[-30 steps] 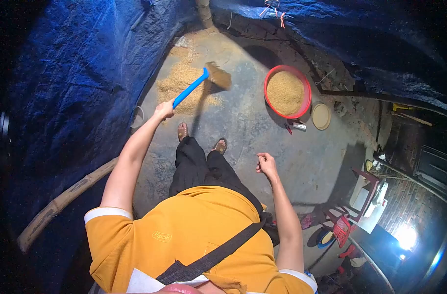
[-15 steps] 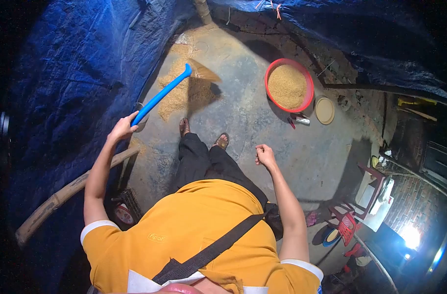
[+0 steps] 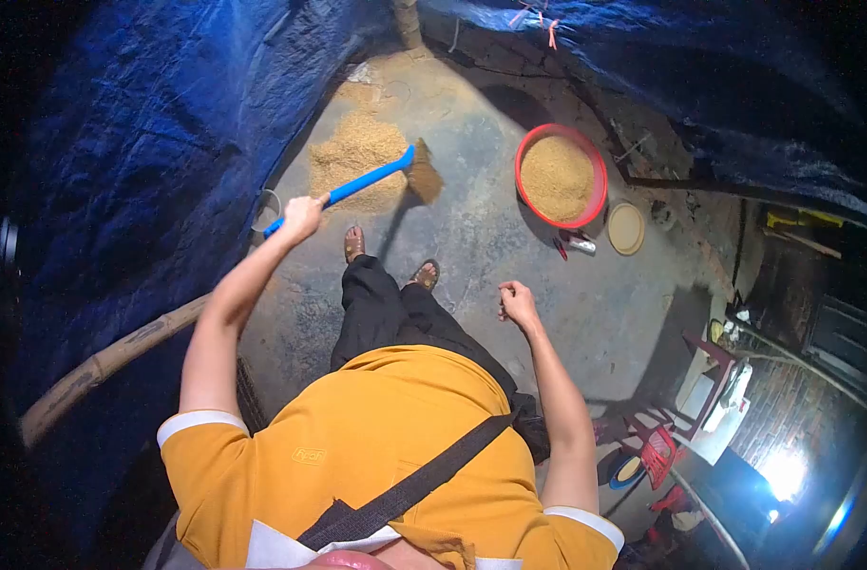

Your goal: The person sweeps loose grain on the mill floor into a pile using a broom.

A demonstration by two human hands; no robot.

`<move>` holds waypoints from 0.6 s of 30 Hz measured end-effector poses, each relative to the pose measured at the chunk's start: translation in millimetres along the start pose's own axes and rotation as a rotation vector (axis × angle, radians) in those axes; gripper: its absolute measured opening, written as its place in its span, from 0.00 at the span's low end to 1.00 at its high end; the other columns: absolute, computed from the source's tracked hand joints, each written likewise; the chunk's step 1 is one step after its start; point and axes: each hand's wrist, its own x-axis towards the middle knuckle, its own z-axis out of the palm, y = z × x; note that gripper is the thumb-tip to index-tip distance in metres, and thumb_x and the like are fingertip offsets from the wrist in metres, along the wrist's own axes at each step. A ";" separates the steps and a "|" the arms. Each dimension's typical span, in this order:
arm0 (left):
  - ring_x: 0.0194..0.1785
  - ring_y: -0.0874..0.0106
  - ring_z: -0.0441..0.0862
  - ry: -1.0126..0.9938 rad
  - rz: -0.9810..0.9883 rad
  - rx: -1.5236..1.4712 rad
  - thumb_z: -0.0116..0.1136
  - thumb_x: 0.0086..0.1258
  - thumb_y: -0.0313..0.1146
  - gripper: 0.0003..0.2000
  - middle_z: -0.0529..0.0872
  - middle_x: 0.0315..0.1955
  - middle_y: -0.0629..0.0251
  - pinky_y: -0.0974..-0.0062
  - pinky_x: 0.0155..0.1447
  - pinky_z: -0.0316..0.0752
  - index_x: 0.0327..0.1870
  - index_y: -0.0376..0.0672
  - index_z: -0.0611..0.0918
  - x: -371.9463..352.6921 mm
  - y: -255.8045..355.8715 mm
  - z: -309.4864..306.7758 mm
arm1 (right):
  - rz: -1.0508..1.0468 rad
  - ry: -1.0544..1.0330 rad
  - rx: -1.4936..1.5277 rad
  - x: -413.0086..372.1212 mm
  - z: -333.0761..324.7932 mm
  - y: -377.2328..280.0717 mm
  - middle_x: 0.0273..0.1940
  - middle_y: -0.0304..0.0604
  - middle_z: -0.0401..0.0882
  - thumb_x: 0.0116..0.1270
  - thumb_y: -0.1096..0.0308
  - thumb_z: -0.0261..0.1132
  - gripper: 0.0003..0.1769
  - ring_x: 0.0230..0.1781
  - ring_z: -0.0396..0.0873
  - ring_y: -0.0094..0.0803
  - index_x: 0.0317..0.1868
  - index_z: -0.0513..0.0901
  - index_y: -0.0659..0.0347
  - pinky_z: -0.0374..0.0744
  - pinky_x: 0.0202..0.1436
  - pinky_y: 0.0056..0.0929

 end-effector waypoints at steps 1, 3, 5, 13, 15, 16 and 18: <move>0.28 0.63 0.78 0.010 0.006 0.001 0.44 0.53 0.29 0.15 0.78 0.22 0.59 0.67 0.29 0.71 0.44 0.53 0.71 -8.1 -12.2 -16.8 | 0.015 -0.002 -0.015 2.3 -1.0 1.9 0.24 0.41 0.68 0.58 0.68 0.47 0.12 0.16 0.71 0.26 0.40 0.69 0.64 0.73 0.15 0.22; 0.30 0.62 0.77 -0.038 -0.015 -0.057 0.44 0.51 0.27 0.17 0.78 0.24 0.57 0.66 0.30 0.71 0.44 0.53 0.70 -35.0 -33.0 -42.3 | 0.012 -0.016 -0.009 7.3 -1.5 9.7 0.23 0.41 0.69 0.58 0.68 0.47 0.12 0.16 0.71 0.26 0.40 0.69 0.64 0.73 0.15 0.23; 0.32 0.61 0.76 -0.029 -0.040 -0.190 0.45 0.48 0.26 0.21 0.77 0.28 0.54 0.66 0.32 0.70 0.47 0.53 0.69 -67.8 -60.5 -49.0 | 0.016 -0.030 -0.001 13.6 -2.1 14.6 0.23 0.41 0.69 0.58 0.68 0.47 0.12 0.15 0.71 0.26 0.40 0.69 0.64 0.73 0.15 0.23; 0.13 0.79 0.66 -0.016 -0.230 -1.210 0.54 0.50 0.32 0.26 0.72 0.18 0.67 0.81 0.16 0.63 0.54 0.52 0.63 -188.4 -111.2 26.6 | 0.028 -0.048 -0.113 31.8 -0.1 -3.8 0.22 0.44 0.71 0.55 0.70 0.48 0.11 0.14 0.72 0.29 0.38 0.70 0.65 0.73 0.14 0.26; 0.12 0.79 0.65 -0.234 -0.567 -1.446 0.53 0.53 0.33 0.27 0.68 0.13 0.69 0.80 0.14 0.62 0.56 0.51 0.59 -200.0 -94.3 14.8 | 0.011 -0.072 -0.137 38.6 3.6 -13.3 0.22 0.44 0.71 0.55 0.70 0.48 0.12 0.14 0.73 0.29 0.38 0.71 0.65 0.74 0.15 0.26; 0.12 0.79 0.65 -0.212 -0.608 -1.519 0.53 0.54 0.33 0.28 0.68 0.13 0.69 0.80 0.13 0.62 0.57 0.51 0.58 -194.3 -92.0 26.3 | -0.001 -0.081 -0.146 41.4 4.7 -19.5 0.23 0.45 0.72 0.55 0.70 0.48 0.12 0.15 0.73 0.29 0.38 0.71 0.65 0.74 0.15 0.26; 0.13 0.78 0.65 -0.163 -0.656 -1.663 0.51 0.55 0.33 0.27 0.68 0.14 0.68 0.80 0.13 0.62 0.57 0.50 0.57 -168.6 -92.7 62.0 | -0.023 -0.092 -0.163 45.7 8.3 -31.7 0.23 0.43 0.71 0.56 0.69 0.48 0.11 0.14 0.72 0.28 0.39 0.70 0.64 0.73 0.15 0.25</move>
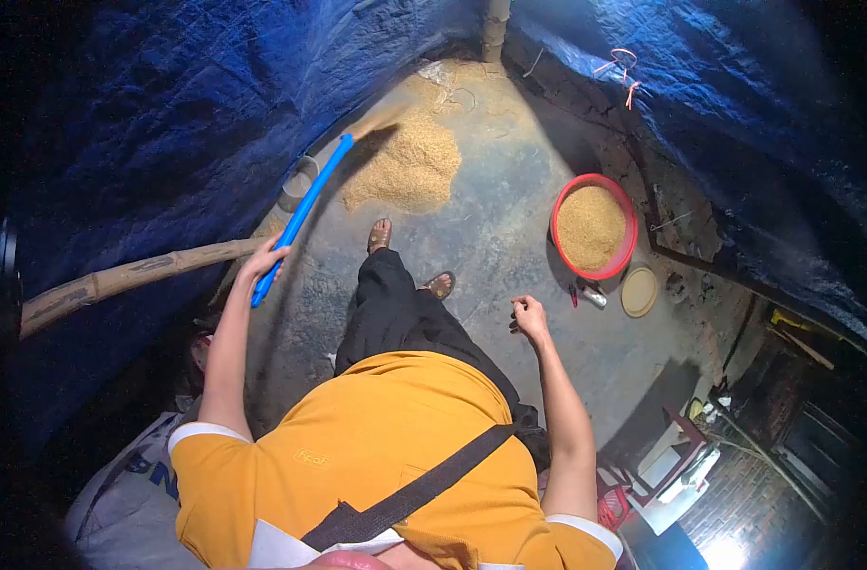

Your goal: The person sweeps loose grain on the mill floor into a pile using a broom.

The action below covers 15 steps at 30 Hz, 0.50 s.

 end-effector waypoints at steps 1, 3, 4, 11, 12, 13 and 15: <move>0.13 0.78 0.66 -0.001 0.007 -0.074 0.50 0.55 0.33 0.26 0.68 0.14 0.67 0.79 0.13 0.62 0.56 0.49 0.57 28.7 -9.1 1.8 | -0.018 -0.007 -0.007 0.6 1.4 -5.8 0.23 0.42 0.70 0.58 0.68 0.48 0.11 0.13 0.71 0.26 0.39 0.70 0.64 0.73 0.14 0.24; 0.15 0.76 0.68 0.019 0.010 -0.157 0.50 0.55 0.34 0.21 0.69 0.16 0.65 0.78 0.14 0.64 0.50 0.44 0.62 79.9 -8.6 16.3 | -0.034 -0.003 -0.007 -1.4 3.9 -16.1 0.23 0.42 0.70 0.58 0.68 0.48 0.11 0.13 0.71 0.26 0.39 0.70 0.64 0.72 0.14 0.23; 0.14 0.75 0.68 0.063 -0.020 -0.190 0.50 0.55 0.34 0.18 0.70 0.16 0.65 0.76 0.14 0.65 0.46 0.43 0.64 111.0 -10.0 29.6 | -0.049 -0.001 -0.001 -2.5 5.4 -20.5 0.23 0.42 0.70 0.58 0.68 0.48 0.11 0.13 0.71 0.26 0.39 0.70 0.64 0.72 0.14 0.23; 0.18 0.69 0.72 -0.003 -0.108 -0.318 0.49 0.54 0.34 0.15 0.72 0.18 0.61 0.72 0.18 0.71 0.40 0.37 0.64 146.1 55.1 152.4 | -0.029 0.019 0.039 -19.0 10.8 -17.3 0.21 0.42 0.70 0.57 0.68 0.48 0.12 0.14 0.71 0.25 0.40 0.70 0.64 0.71 0.13 0.21; 0.17 0.72 0.71 -0.062 -0.110 -0.265 0.49 0.54 0.35 0.16 0.71 0.18 0.63 0.74 0.19 0.71 0.40 0.38 0.64 141.7 60.4 153.7 | -0.028 0.020 0.040 -20.3 10.8 -14.1 0.21 0.42 0.70 0.57 0.68 0.48 0.12 0.14 0.71 0.25 0.40 0.70 0.64 0.71 0.13 0.21; 0.17 0.72 0.71 -0.062 -0.111 -0.264 0.49 0.54 0.35 0.16 0.71 0.18 0.63 0.74 0.19 0.71 0.40 0.38 0.64 127.7 67.7 148.6 | -0.001 0.023 0.037 -20.7 10.6 -10.7 0.21 0.42 0.70 0.58 0.68 0.48 0.12 0.14 0.71 0.25 0.40 0.70 0.64 0.71 0.13 0.21; 0.16 0.74 0.69 -0.126 -0.032 -0.257 0.48 0.56 0.34 0.14 0.70 0.17 0.65 0.77 0.16 0.68 0.41 0.40 0.64 98.3 74.0 130.2 | 0.025 0.019 0.032 -18.7 10.8 -7.1 0.21 0.42 0.70 0.58 0.67 0.48 0.12 0.14 0.71 0.26 0.40 0.70 0.63 0.71 0.13 0.21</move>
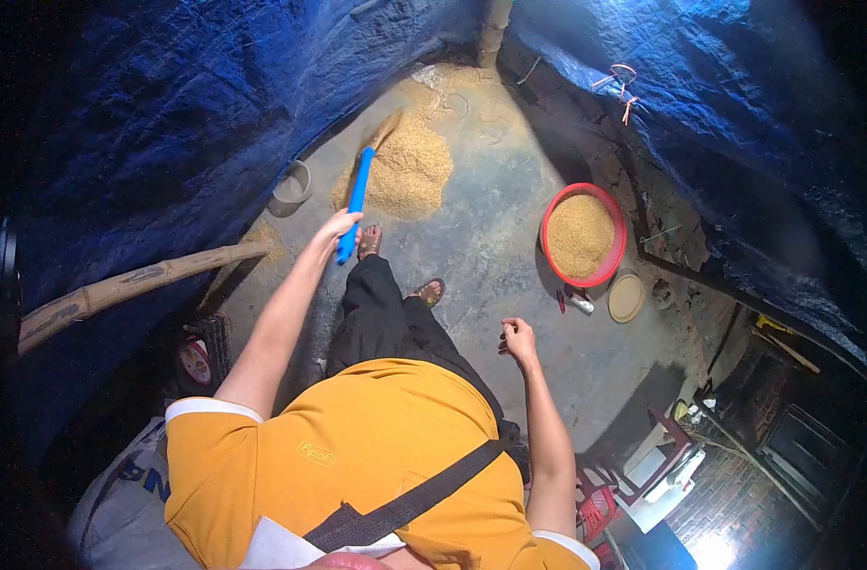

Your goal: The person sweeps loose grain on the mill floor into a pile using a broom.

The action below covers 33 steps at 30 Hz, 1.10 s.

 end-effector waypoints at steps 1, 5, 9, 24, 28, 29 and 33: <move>0.15 0.78 0.67 -0.013 -0.019 -0.049 0.46 0.57 0.34 0.14 0.69 0.16 0.66 0.80 0.15 0.65 0.43 0.43 0.63 -9.3 2.1 -12.7 | 0.014 0.008 0.012 0.9 0.2 0.3 0.21 0.42 0.70 0.58 0.67 0.48 0.12 0.14 0.71 0.26 0.40 0.70 0.63 0.71 0.13 0.21; 0.14 0.80 0.66 -0.017 -0.002 -0.118 0.47 0.58 0.38 0.19 0.68 0.17 0.68 0.83 0.15 0.65 0.50 0.49 0.61 -66.1 -7.3 -47.0 | 0.015 0.003 -0.012 5.4 -1.7 -7.7 0.21 0.42 0.70 0.58 0.68 0.48 0.12 0.14 0.71 0.26 0.40 0.70 0.63 0.71 0.14 0.22; 0.15 0.77 0.67 0.125 -0.031 -0.201 0.46 0.59 0.37 0.16 0.69 0.18 0.65 0.80 0.16 0.67 0.47 0.46 0.61 -88.6 -31.1 -53.9 | -0.007 -0.014 0.017 16.1 -1.9 -18.0 0.21 0.42 0.70 0.57 0.68 0.48 0.12 0.14 0.71 0.26 0.40 0.69 0.62 0.72 0.14 0.22; 0.11 0.70 0.69 0.017 -0.061 -0.550 0.47 0.56 0.32 0.09 0.69 0.09 0.61 0.73 0.14 0.66 0.33 0.44 0.62 -14.4 -43.6 38.9 | 0.013 -0.038 0.025 12.7 -0.3 -17.2 0.22 0.41 0.69 0.58 0.67 0.48 0.12 0.14 0.71 0.25 0.40 0.69 0.62 0.72 0.15 0.22; 0.13 0.76 0.66 0.017 -0.018 -0.539 0.45 0.59 0.38 0.09 0.68 0.15 0.64 0.79 0.15 0.64 0.32 0.43 0.64 -83.5 -26.7 34.5 | 0.030 -0.037 0.016 11.2 -3.1 -20.1 0.21 0.41 0.69 0.57 0.68 0.48 0.12 0.14 0.71 0.26 0.40 0.70 0.62 0.72 0.15 0.22; 0.14 0.77 0.66 -0.001 -0.039 -0.553 0.46 0.59 0.38 0.10 0.68 0.17 0.65 0.80 0.15 0.64 0.34 0.45 0.64 -94.3 -28.0 28.3 | 0.024 -0.036 0.015 11.7 -4.1 -20.7 0.21 0.41 0.69 0.57 0.68 0.48 0.11 0.14 0.71 0.26 0.40 0.70 0.62 0.72 0.15 0.22; 0.14 0.77 0.66 -0.010 -0.051 -0.573 0.46 0.59 0.39 0.11 0.68 0.17 0.65 0.80 0.15 0.65 0.36 0.45 0.63 -122.3 -42.6 8.4 | 0.003 -0.034 0.009 13.3 -6.2 -25.2 0.21 0.41 0.69 0.57 0.68 0.48 0.11 0.14 0.71 0.26 0.40 0.70 0.62 0.72 0.15 0.22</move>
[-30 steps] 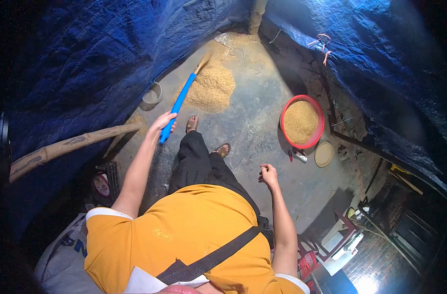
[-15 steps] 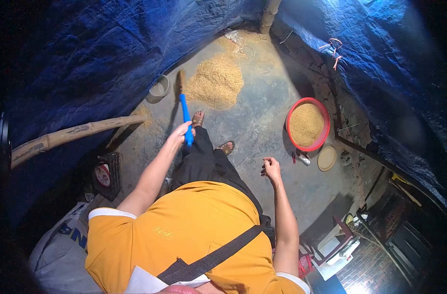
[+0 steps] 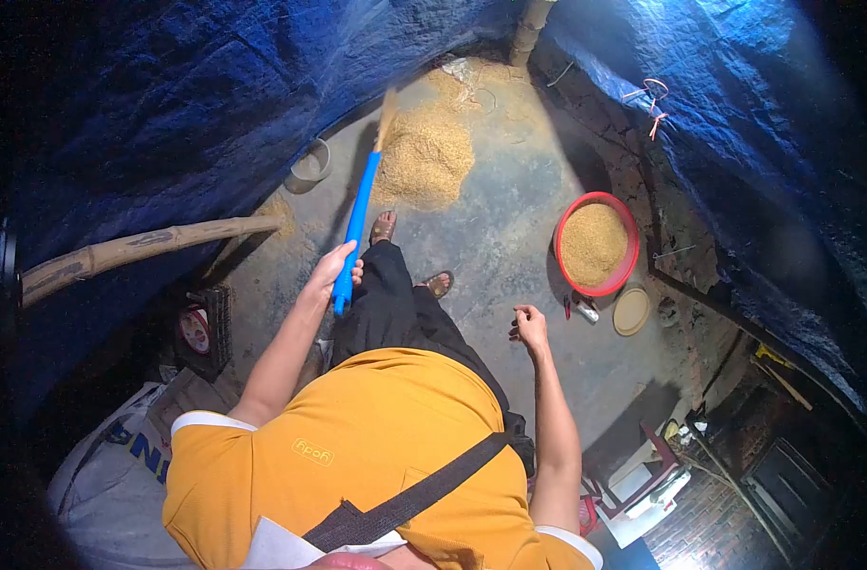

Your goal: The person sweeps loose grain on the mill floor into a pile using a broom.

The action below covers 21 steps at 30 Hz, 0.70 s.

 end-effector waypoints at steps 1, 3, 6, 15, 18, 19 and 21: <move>0.13 0.76 0.66 0.077 -0.024 0.001 0.46 0.59 0.39 0.10 0.68 0.17 0.65 0.80 0.16 0.65 0.35 0.45 0.63 -2.3 -4.7 -5.0 | -0.001 0.001 0.003 2.5 -0.2 1.9 0.21 0.41 0.69 0.57 0.68 0.48 0.11 0.14 0.71 0.26 0.40 0.70 0.62 0.72 0.15 0.22; 0.13 0.76 0.65 0.147 -0.048 0.007 0.45 0.60 0.39 0.10 0.68 0.16 0.65 0.79 0.16 0.65 0.35 0.45 0.63 6.0 -11.7 -21.5 | -0.035 -0.008 0.020 8.3 -2.1 7.5 0.22 0.42 0.69 0.57 0.68 0.48 0.11 0.14 0.71 0.26 0.40 0.70 0.62 0.72 0.15 0.22; 0.12 0.73 0.65 0.151 -0.179 -0.102 0.41 0.61 0.37 0.08 0.66 0.11 0.65 0.76 0.16 0.65 0.32 0.43 0.62 42.0 -32.5 -57.6 | -0.058 -0.007 0.011 2.0 -2.0 6.1 0.22 0.42 0.69 0.57 0.67 0.48 0.12 0.14 0.71 0.26 0.40 0.70 0.62 0.72 0.14 0.22; 0.15 0.67 0.69 0.051 -0.092 -0.159 0.43 0.59 0.37 0.10 0.68 0.12 0.61 0.72 0.20 0.66 0.29 0.38 0.63 93.1 -45.5 69.4 | -0.043 0.024 -0.008 7.0 -6.4 28.8 0.21 0.43 0.72 0.56 0.70 0.48 0.11 0.14 0.72 0.27 0.38 0.71 0.63 0.72 0.14 0.24; 0.13 0.71 0.66 -0.002 -0.133 -0.272 0.44 0.58 0.36 0.10 0.66 0.10 0.64 0.75 0.18 0.65 0.28 0.40 0.61 64.4 -29.2 85.1 | -0.060 0.030 0.001 -0.4 -9.2 20.8 0.21 0.44 0.72 0.56 0.70 0.48 0.11 0.14 0.72 0.27 0.38 0.71 0.64 0.72 0.14 0.24; 0.11 0.74 0.63 -0.040 -0.186 -0.337 0.45 0.58 0.34 0.10 0.63 0.09 0.67 0.78 0.16 0.63 0.28 0.43 0.59 56.5 -27.9 82.3 | -0.063 0.028 0.001 1.0 -10.6 22.2 0.21 0.44 0.72 0.56 0.70 0.48 0.11 0.14 0.72 0.27 0.38 0.71 0.64 0.72 0.14 0.24; 0.12 0.77 0.59 -0.175 -0.050 -0.268 0.44 0.58 0.36 0.11 0.60 0.08 0.69 0.81 0.16 0.59 0.22 0.42 0.60 45.3 -33.3 57.9 | -0.089 0.003 -0.024 4.8 -14.6 28.3 0.21 0.43 0.72 0.56 0.70 0.49 0.11 0.14 0.72 0.28 0.38 0.71 0.64 0.73 0.14 0.24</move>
